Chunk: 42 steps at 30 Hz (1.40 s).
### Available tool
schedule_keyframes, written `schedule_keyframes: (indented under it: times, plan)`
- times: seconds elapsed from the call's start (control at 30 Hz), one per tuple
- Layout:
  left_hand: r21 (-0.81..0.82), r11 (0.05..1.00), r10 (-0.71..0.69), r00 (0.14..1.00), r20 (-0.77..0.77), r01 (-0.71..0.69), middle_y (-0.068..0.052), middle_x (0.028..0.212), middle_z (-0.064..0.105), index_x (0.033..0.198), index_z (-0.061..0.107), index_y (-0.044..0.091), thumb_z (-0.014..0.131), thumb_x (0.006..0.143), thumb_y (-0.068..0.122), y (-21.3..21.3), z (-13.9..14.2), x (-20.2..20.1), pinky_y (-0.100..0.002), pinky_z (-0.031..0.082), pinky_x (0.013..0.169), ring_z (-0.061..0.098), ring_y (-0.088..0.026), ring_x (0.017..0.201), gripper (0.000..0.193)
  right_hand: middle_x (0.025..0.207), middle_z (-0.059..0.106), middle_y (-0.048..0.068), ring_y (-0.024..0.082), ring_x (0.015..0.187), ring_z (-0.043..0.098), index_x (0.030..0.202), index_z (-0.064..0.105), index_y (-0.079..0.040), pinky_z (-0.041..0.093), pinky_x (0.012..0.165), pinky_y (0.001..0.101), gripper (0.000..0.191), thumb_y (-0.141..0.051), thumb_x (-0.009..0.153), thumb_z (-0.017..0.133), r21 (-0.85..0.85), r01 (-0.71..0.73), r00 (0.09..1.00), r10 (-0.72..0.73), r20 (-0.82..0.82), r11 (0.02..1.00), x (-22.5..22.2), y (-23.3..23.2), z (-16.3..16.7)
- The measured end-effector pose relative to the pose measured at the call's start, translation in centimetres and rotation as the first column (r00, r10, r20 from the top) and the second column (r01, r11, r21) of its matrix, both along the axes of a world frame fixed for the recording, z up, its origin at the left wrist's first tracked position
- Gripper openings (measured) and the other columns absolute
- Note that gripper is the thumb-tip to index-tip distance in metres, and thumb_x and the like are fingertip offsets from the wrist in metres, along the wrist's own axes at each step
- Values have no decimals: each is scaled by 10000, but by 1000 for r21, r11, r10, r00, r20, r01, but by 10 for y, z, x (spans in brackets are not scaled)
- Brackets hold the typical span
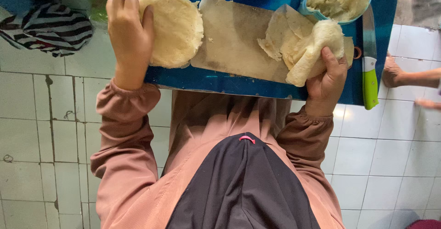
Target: The person sits on the floor and peels thin layers off round layered cakes by hand, one cake at a time, placing the separated thin sheets on the table and the torn scraps in a bowl. They stack the peeled cakes and reach for a new one to continue peeling.
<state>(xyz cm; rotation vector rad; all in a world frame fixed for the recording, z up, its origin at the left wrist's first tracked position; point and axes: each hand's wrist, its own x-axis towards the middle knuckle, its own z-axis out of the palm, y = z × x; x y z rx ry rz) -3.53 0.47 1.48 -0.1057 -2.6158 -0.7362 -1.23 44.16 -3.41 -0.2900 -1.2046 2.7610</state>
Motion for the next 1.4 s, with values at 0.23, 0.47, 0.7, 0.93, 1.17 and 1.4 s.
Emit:
schedule_keyframes:
  times: [0.23,0.47,0.7,0.93,1.17,1.4]
  plan:
    - [-186,974,-71,956,284,127,-163,1690,343,1613,471,104,503,1143,395,21,2,24,-678,141,1241,192,-377,1581,553,1315,642,141,258,1226,654,1396,538,34,553,1100,385,426,-20,996,674,79,16,1000,-17,14,997,4,-1,8]
    - [386,899,-226,974,4,207,-93,1451,638,1437,611,135,624,1093,96,92,-4,64,-314,542,1078,648,-237,1281,347,1178,696,64,141,1074,667,1275,642,31,546,976,288,251,-23,1041,717,685,129,985,-12,-172,717,26,-40,29]
    - [994,110,-595,801,65,1,-82,1368,640,1461,537,-18,549,1107,142,169,-53,69,-281,539,1024,620,-123,1217,389,1217,657,48,117,1107,658,1319,592,5,547,972,257,344,-66,1000,701,595,-331,910,415,-4,732,43,-92,44]
    - [980,197,-548,832,88,27,-54,1184,672,1365,557,-33,598,1086,85,164,-60,76,-274,585,877,678,-118,1037,305,1302,600,98,170,1167,646,1219,662,15,548,1021,283,267,23,973,763,780,-169,889,435,-144,603,48,-97,42]
    - [946,323,-494,857,149,21,-86,1040,743,1166,549,-15,633,1051,27,166,-44,79,-258,607,805,722,-103,951,148,1238,640,103,174,1108,668,1127,670,14,554,968,281,225,17,930,778,858,-49,888,416,-197,511,52,-101,48]
    - [952,304,-484,868,112,46,-62,1097,712,1227,636,-21,591,1086,87,166,-38,82,-259,605,865,691,-90,999,183,1218,627,79,141,1011,656,1034,688,4,553,868,259,44,0,992,696,713,-192,940,335,-63,674,52,-100,41]
